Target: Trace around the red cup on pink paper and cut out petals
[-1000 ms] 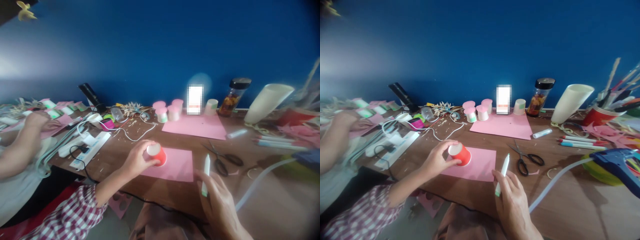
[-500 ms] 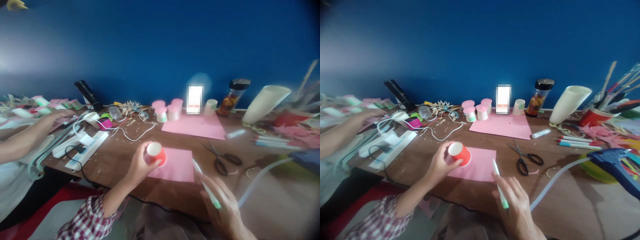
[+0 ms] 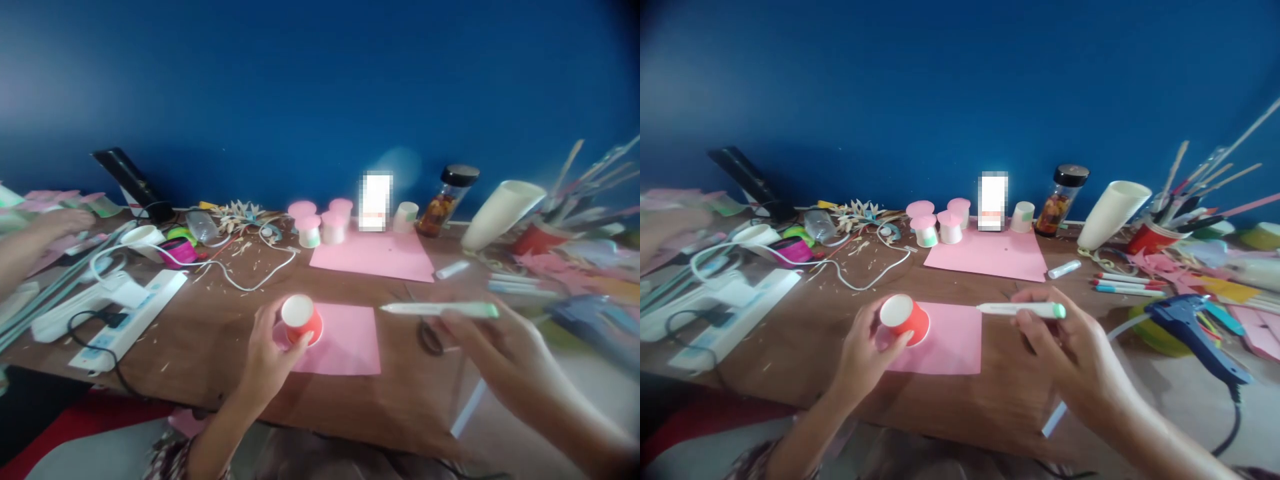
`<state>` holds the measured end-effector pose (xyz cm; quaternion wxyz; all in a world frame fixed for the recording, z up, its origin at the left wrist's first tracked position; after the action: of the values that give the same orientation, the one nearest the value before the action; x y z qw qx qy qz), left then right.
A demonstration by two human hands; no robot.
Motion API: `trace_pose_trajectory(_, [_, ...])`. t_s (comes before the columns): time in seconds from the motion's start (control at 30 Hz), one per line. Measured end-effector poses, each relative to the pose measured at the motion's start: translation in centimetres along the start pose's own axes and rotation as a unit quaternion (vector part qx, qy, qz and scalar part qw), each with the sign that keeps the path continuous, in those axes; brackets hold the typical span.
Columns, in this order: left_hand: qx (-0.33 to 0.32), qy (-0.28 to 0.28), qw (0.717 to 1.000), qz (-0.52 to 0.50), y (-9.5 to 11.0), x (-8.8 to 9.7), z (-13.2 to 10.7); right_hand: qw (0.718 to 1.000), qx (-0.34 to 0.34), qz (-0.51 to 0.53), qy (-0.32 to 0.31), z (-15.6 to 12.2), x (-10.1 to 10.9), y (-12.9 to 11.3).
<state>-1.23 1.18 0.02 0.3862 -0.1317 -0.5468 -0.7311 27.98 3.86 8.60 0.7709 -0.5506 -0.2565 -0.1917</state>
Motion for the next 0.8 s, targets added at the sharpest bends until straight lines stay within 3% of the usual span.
trace_pose_trajectory(0.1, [0.020,0.009,1.000,0.002,-0.3,-0.1,-0.2,0.997,-0.033,0.029,-0.065,3.1,-1.5,-0.4])
trace_pose_trajectory(0.37, [-0.010,0.032,0.998,0.046,-0.4,-0.1,-0.3,0.986,0.021,0.021,-0.162,8.7,-7.1,-2.3])
trace_pose_trajectory(0.53, [-0.013,0.026,0.996,0.081,-0.5,0.0,-0.2,0.967,0.047,0.034,-0.248,11.1,-10.6,-3.3])
trace_pose_trajectory(0.8, [0.056,0.018,0.994,0.087,-1.7,-0.1,-1.0,0.951,0.052,0.027,-0.304,12.7,-14.9,-2.2])
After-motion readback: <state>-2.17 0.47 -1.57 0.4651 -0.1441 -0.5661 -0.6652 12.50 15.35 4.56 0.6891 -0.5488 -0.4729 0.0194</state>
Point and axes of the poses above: each hand's wrist, its own z-axis towards the middle knuckle, its own x-axis out of the back of the hand, y = z × x, the point moved 5 cm from there along z, towards the middle knuckle, and after that the axes turned 1 degree about z, right-handed, at the moved point
